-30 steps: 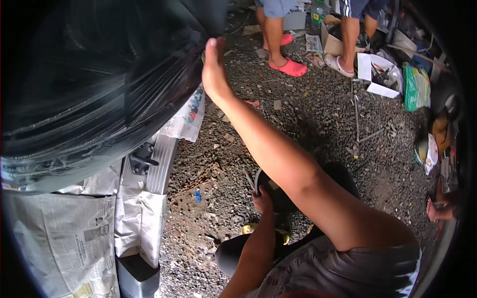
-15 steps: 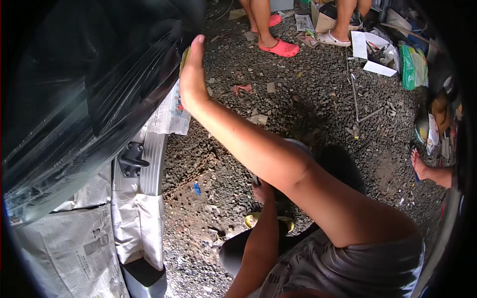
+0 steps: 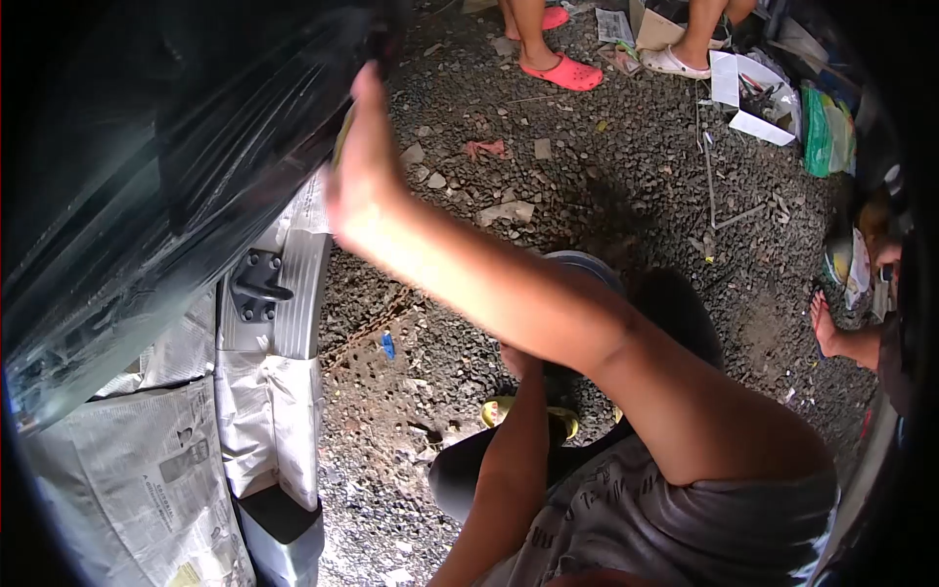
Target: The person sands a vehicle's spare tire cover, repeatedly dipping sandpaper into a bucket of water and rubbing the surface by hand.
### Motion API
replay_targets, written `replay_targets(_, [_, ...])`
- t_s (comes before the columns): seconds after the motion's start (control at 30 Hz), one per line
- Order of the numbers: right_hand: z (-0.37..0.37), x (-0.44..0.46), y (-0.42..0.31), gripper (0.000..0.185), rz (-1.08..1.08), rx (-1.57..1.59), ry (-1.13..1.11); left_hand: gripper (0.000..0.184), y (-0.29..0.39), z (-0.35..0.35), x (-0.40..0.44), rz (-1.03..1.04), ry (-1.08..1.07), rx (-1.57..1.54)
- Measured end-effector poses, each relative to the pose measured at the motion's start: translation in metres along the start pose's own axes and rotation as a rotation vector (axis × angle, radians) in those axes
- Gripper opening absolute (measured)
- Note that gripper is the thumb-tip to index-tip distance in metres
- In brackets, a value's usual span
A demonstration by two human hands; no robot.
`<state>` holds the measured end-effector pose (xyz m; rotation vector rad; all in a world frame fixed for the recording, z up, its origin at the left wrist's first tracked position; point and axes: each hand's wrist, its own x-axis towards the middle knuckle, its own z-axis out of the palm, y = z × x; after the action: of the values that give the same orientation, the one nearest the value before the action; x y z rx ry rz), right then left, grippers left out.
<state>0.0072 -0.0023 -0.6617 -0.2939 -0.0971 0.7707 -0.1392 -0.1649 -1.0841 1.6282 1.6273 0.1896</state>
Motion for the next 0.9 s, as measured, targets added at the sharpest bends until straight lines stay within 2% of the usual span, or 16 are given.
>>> replay_targets(0.07, [0.015, -0.047, 0.002, 0.079, 0.188, 0.12, -0.073, 0.074, -0.005, 0.0, -0.001, 0.04, -0.037, 0.077])
replay_targets(0.1, [0.014, -0.043, -0.003, 0.08, 0.136, 0.212, -0.225, 0.074, -0.018, 0.004, -0.002, 0.051, -0.032, 0.122])
replay_targets(0.13, [0.013, -0.038, -0.01, 0.078, 0.15, 0.22, -0.036, 0.074, -0.028, 0.008, 0.0, 0.063, -0.023, 0.162])
replay_targets(0.2, [-0.008, 0.015, -0.015, 0.074, -0.068, 0.097, -0.14, 0.074, -0.022, 0.011, 0.006, 0.064, 0.043, 0.167])
replay_targets(0.27, [-0.018, 0.066, -0.045, 0.061, 0.067, 0.135, -0.102, 0.076, 0.003, 0.005, -0.002, -0.022, 0.183, 0.056])
replay_targets(0.33, [-0.026, 0.104, -0.044, 0.049, -0.135, -0.112, 0.12, 0.078, 0.012, 0.0, -0.005, -0.059, 0.146, 0.033])
replay_targets(0.37, [-0.037, 0.114, -0.031, 0.041, -0.366, -0.225, 0.094, 0.078, 0.011, 0.002, -0.005, -0.062, 0.149, 0.01])
replay_targets(0.43, [-0.01, 0.029, -0.028, 0.061, -0.526, -0.548, -0.027, 0.08, 0.006, 0.005, -0.004, -0.103, 0.156, -0.034])
replay_targets(0.47, [-0.021, 0.025, -0.011, 0.072, -0.636, -0.779, -0.062, 0.08, -0.004, 0.012, 0.003, -0.092, 0.162, -0.102])
replay_targets(0.53, [-0.036, 0.01, 0.0, 0.07, -0.841, -0.994, -0.313, 0.079, 0.0, 0.009, 0.001, -0.087, 0.156, -0.079])
replay_targets(0.57, [-0.035, 0.019, -0.006, 0.067, -0.919, -1.095, -0.342, 0.078, 0.004, 0.005, 0.001, -0.095, 0.153, -0.079])
replay_targets(0.63, [0.017, 0.042, -0.047, 0.064, -1.314, -1.167, -0.522, 0.078, 0.014, 0.001, -0.006, -0.133, 0.138, -0.081])
replay_targets(0.67, [0.062, 0.043, -0.071, 0.063, -1.411, -1.118, -0.635, 0.078, 0.016, 0.002, -0.007, -0.118, 0.149, -0.086])
replay_targets(0.77, [0.123, 0.02, -0.115, 0.077, -1.353, -1.244, -0.894, 0.077, 0.014, -0.003, -0.013, -0.092, 0.154, -0.05])
replay_targets(0.83, [0.115, 0.035, -0.108, 0.072, -1.444, -1.262, -0.823, 0.077, 0.024, -0.009, -0.016, -0.104, 0.141, -0.019])
replay_targets(0.9, [0.05, 0.062, -0.079, 0.073, -1.432, -1.312, -0.673, 0.076, 0.028, -0.008, -0.016, -0.109, 0.144, -0.003])
